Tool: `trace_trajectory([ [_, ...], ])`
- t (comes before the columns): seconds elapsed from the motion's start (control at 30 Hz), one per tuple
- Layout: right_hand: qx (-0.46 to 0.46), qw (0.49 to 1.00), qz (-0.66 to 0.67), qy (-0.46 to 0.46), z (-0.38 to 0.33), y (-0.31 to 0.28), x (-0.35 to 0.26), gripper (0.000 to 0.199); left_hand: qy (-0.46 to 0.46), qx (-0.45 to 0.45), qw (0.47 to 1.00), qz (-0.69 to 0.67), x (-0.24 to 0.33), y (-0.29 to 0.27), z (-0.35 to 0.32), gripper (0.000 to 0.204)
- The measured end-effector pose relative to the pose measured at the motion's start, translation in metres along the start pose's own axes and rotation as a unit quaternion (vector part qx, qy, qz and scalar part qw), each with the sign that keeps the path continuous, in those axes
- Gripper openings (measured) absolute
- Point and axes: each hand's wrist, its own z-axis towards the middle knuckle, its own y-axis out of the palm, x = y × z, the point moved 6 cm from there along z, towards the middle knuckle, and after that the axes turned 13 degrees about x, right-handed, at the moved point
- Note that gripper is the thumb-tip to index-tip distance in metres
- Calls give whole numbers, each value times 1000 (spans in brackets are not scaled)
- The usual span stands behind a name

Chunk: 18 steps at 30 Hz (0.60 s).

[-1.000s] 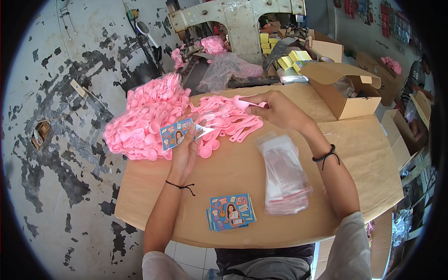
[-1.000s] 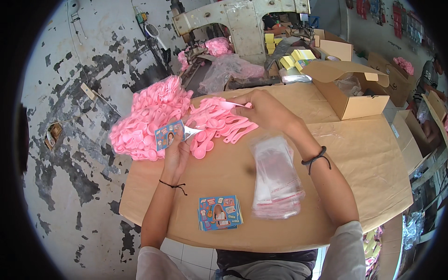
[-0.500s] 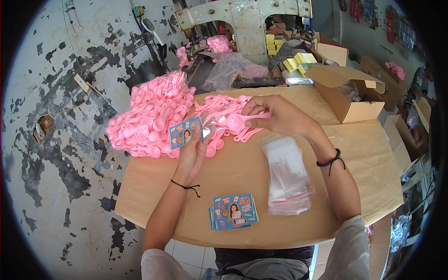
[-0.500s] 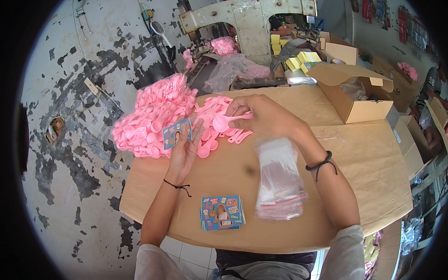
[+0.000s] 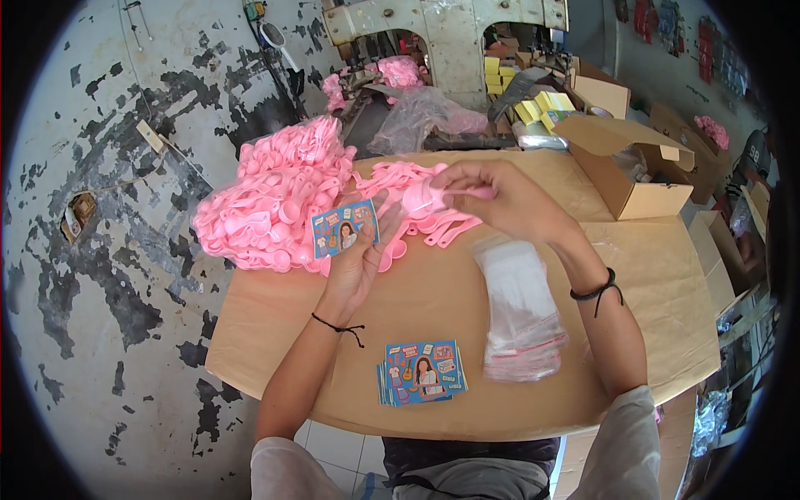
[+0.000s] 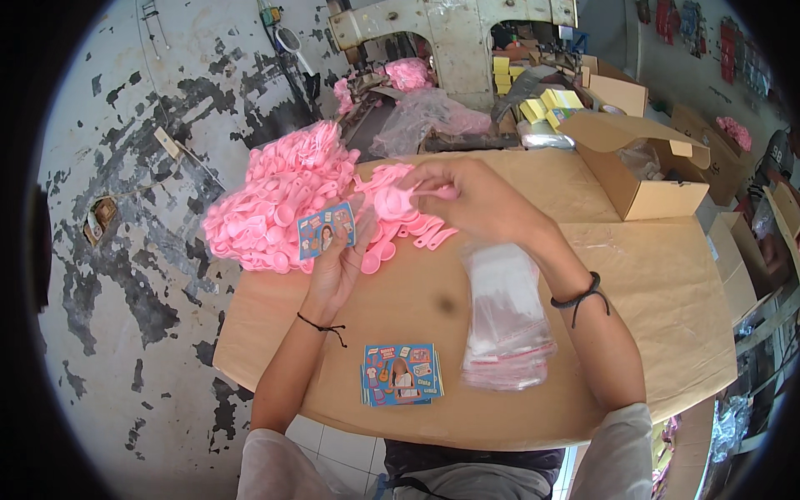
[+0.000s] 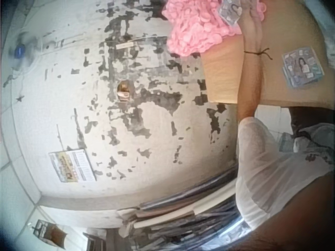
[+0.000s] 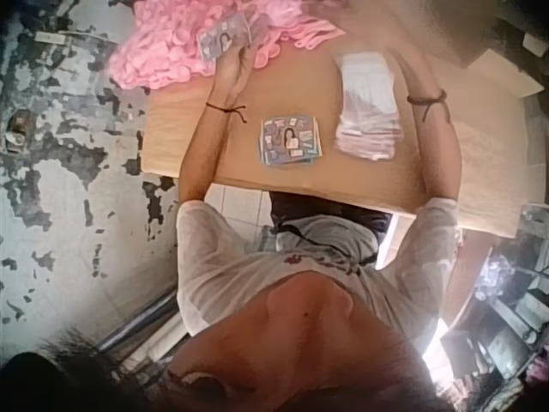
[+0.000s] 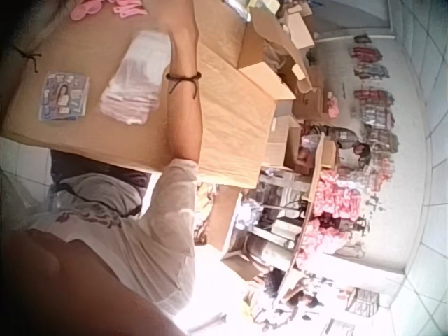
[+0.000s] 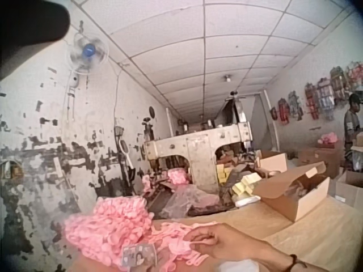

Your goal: The person packages items by hand, placing a sticker, a yellow card, and a pink spoon into a plastic bag. They then peel the backing from an adhesive strip on the bag and fold the flap over to seal it, repeating the process.

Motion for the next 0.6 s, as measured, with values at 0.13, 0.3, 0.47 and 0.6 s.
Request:
trace_trajectory([
  [0.13, 55, 997, -44, 17, 5, -18, 2, 22, 8, 12, 1000, -13, 4, -1, 3, 56],
  [0.3, 32, 999, -21, 37, 5, -27, 6, 19, 13, 9, 1000, -10, 5, -1, 2, 54],
  [0.47, 1, 998, -5, 69, -1, -4, -6, 22, 14, -14, 1000, 9, 2, 6, -2, 51],
  [0.6, -15, 1000, 9, -7, -1, 9, -4, 25, 14, 18, 999, 34, 4, 3, -4, 51],
])
